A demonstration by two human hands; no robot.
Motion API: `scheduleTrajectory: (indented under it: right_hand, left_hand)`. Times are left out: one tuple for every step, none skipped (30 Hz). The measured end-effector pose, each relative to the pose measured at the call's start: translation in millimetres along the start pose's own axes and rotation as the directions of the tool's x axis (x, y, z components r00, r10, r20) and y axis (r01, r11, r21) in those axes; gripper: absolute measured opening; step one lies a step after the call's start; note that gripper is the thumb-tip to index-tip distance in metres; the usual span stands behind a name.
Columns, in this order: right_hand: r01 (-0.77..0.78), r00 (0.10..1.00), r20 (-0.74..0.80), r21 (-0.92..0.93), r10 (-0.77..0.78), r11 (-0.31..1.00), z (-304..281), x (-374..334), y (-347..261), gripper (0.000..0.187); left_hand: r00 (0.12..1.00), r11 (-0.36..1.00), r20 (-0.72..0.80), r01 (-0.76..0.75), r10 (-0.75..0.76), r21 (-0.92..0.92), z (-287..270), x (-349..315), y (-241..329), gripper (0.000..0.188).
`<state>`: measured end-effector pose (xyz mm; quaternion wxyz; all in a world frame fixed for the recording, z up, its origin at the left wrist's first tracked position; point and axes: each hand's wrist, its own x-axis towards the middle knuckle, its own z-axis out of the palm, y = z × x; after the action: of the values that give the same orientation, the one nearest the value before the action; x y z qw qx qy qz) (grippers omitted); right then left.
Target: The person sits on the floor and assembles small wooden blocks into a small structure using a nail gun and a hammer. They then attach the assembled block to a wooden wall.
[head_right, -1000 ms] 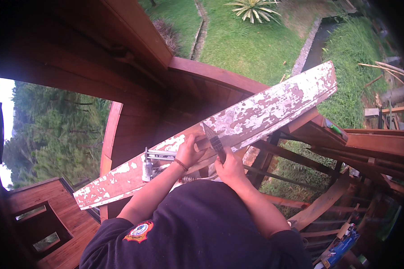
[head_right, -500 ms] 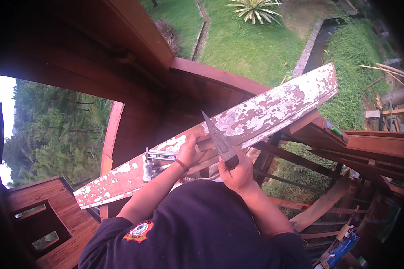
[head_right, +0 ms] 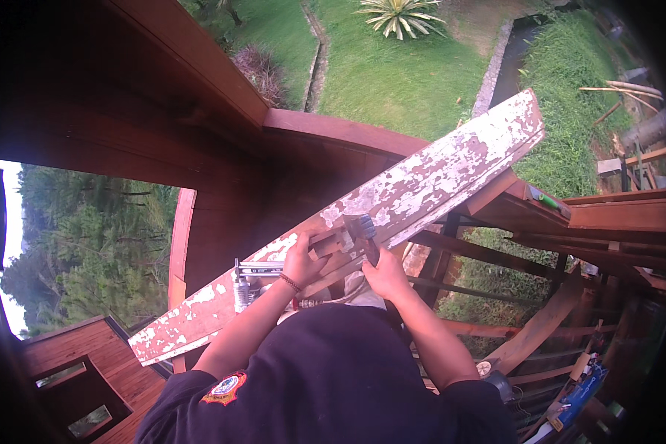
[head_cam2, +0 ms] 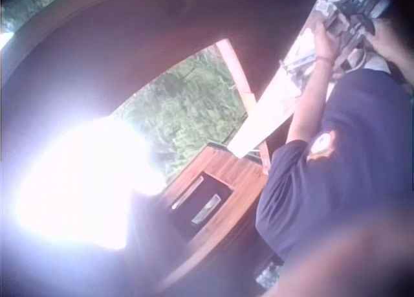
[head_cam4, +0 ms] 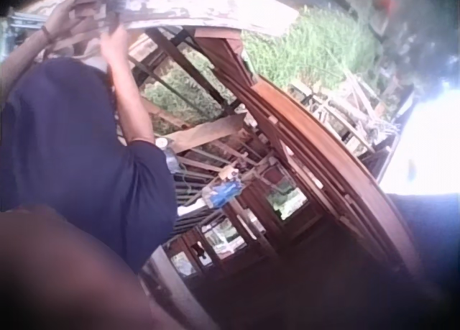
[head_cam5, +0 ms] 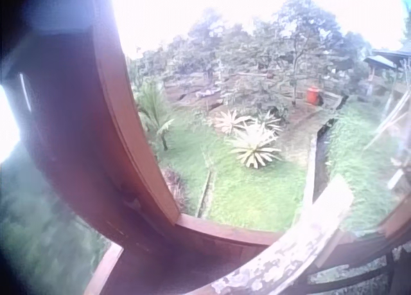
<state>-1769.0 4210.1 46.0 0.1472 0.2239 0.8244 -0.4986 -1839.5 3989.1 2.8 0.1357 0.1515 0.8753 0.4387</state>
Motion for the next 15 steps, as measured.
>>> scheduleTrajectory:
  right_hand:
    - [0.052, 0.999, -0.01, 0.009, -0.052, 0.999, -1.7, -1.9, -1.9, 0.033]
    - [0.1, 0.995, -0.03, 0.021, -0.099, 0.995, -3.8, -4.3, -4.3, 0.033]
    - [0.147, 0.988, -0.055, 0.029, -0.145, 0.989, -6.1, -7.0, -6.4, 0.033]
    - [0.12, 0.992, -0.03, 0.035, -0.119, 0.992, -7.7, -9.7, -8.2, 0.033]
    - [0.096, 0.995, -0.006, 0.038, -0.096, 0.995, -8.1, -10.8, -9.7, 0.034]
    - [0.105, 0.994, 0.007, 0.056, -0.106, 0.993, -8.2, -11.1, -10.2, 0.034]
    - [0.09, 0.996, 0.01, 0.034, -0.091, 0.995, -7.4, -10.5, -9.8, 0.034]
    - [0.104, 0.995, 0.002, 0.026, -0.104, 0.994, -5.3, -8.8, -8.6, 0.034]
    - [0.129, 0.992, -0.008, 0.021, -0.129, 0.991, -2.8, -5.9, -6.5, 0.034]
    - [0.111, 0.994, -0.003, 0.014, -0.111, 0.994, -0.6, -2.6, -3.7, 0.035]
    - [0.105, 0.994, -0.001, 0.01, -0.105, 0.994, 0.9, 0.8, -0.1, 0.036]
    - [0.074, 0.997, 0.0, -0.006, -0.074, 0.997, 2.8, 3.8, 3.1, 0.037]
    - [0.079, 0.997, 0.009, 0.04, -0.08, 0.996, 4.8, 6.1, 5.6, 0.037]
    - [0.059, 0.998, 0.016, 0.075, -0.061, 0.995, 6.5, 10.0, 6.8, 0.037]
    - [-0.035, 0.998, 0.051, 0.087, 0.03, 0.996, 8.0, 7.8, 7.4, 0.038]
  left_hand:
    - [1.0, 1.0, -0.006, -0.024, 0.024, -0.014, -1.8, -0.6, 1.8, 0.056]
    - [0.998, 0.996, 0.021, 0.068, -0.067, -0.056, -3.0, -0.8, 3.7, 0.058]
    - [0.995, 0.994, 0.019, 0.1, -0.099, -0.042, -4.7, -0.5, 5.1, 0.059]
    - [0.99, 0.99, 0.022, 0.139, -0.138, -0.037, -6.4, -0.7, 6.3, 0.06]
    - [0.977, 0.977, 0.022, 0.213, -0.213, -0.02, -8.0, -0.7, 7.2, 0.061]
    - [0.968, 0.965, 0.04, 0.25, -0.247, -0.085, -10.1, -0.3, 7.7, 0.061]
    - [0.972, 0.962, 0.026, 0.233, -0.232, -0.14, -11.9, 0.5, 8.0, 0.06]
    - [0.964, 0.948, 0.024, 0.263, -0.264, -0.178, -14.3, 0.6, 8.0, 0.06]
    - [0.957, 0.93, 0.028, 0.287, -0.288, -0.229, -16.9, 1.5, 7.6, 0.06]
    - [0.955, 0.934, 0.026, 0.294, -0.295, -0.205, -19.2, 1.4, 7.4, 0.06]
    - [0.955, 0.935, 0.03, 0.296, -0.296, -0.194, -21.1, 0.5, 7.1, 0.059]
    - [0.952, 0.935, 0.03, 0.305, -0.305, -0.182, -22.1, -1.3, 7.1, 0.059]
    - [0.955, 0.94, 0.036, 0.297, -0.295, -0.168, -21.3, -5.6, 8.2, 0.06]
    - [0.956, 0.944, 0.038, 0.294, -0.291, -0.152, -18.5, -9.2, 9.5, 0.06]
    - [0.934, 0.924, 0.062, 0.356, -0.351, -0.136, -13.8, -18.4, 12.8, 0.06]
